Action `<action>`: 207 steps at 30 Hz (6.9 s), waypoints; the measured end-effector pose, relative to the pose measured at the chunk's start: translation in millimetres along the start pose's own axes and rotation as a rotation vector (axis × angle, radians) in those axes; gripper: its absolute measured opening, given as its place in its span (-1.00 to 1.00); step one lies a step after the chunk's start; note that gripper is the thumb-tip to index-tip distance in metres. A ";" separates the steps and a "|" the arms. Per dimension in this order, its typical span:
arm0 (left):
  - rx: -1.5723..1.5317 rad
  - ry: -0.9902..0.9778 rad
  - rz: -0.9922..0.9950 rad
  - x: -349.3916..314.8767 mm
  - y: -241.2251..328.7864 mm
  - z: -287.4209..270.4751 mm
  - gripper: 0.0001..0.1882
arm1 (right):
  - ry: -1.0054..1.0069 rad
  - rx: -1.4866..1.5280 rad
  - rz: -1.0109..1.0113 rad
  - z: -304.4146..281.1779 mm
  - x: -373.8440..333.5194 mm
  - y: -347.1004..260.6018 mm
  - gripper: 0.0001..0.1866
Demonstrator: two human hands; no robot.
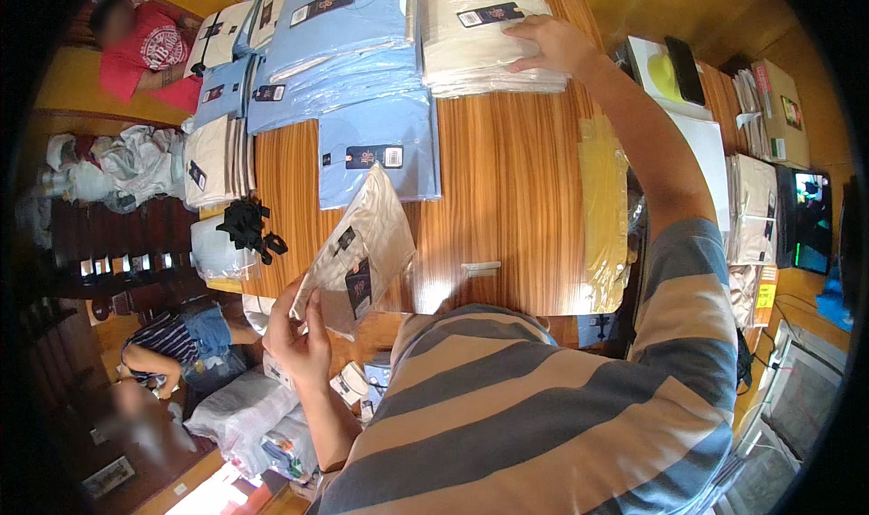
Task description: The person organizes packaged shirts on a wooden table. They pick up individual shirts, place them in neat stacks, and occasionally adjust the arrangement. The shirts are in plastic packaging and come in light blue and beige colors.
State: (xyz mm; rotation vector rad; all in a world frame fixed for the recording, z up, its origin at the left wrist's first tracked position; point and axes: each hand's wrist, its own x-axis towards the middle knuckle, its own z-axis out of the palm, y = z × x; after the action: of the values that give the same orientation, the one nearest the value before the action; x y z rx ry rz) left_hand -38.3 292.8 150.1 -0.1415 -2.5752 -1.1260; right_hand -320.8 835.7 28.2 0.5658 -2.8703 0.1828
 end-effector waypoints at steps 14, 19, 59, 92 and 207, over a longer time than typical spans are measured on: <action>-0.071 0.037 -0.046 0.1 -11.6 -9.9 -0.74 | -0.142 0.011 0.121 -50.6 9.1 -13.3 -0.39; -0.020 -0.064 0.078 9.3 5.1 -10.5 -0.70 | 0.098 0.052 0.017 -21.8 -49.5 -102.2 -0.17; -0.063 -0.392 -0.167 -5.2 -112.6 76.8 -0.60 | 0.902 0.328 0.793 27.0 -61.6 -60.3 -0.58; -1.726 -0.188 -0.774 498.6 -261.8 196.2 -0.34 | 0.040 0.488 0.168 141.9 1.8 -490.8 -0.72; -0.173 -0.233 0.169 229.1 -204.8 24.2 -0.25 | 0.186 1.218 0.812 11.3 0.6 -357.7 -0.53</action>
State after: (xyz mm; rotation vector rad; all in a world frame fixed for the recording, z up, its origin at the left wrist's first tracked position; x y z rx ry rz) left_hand -305.0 161.4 68.5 -0.5512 -2.5972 -1.3339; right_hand -184.9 505.1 46.2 -0.5103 -2.3061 1.9776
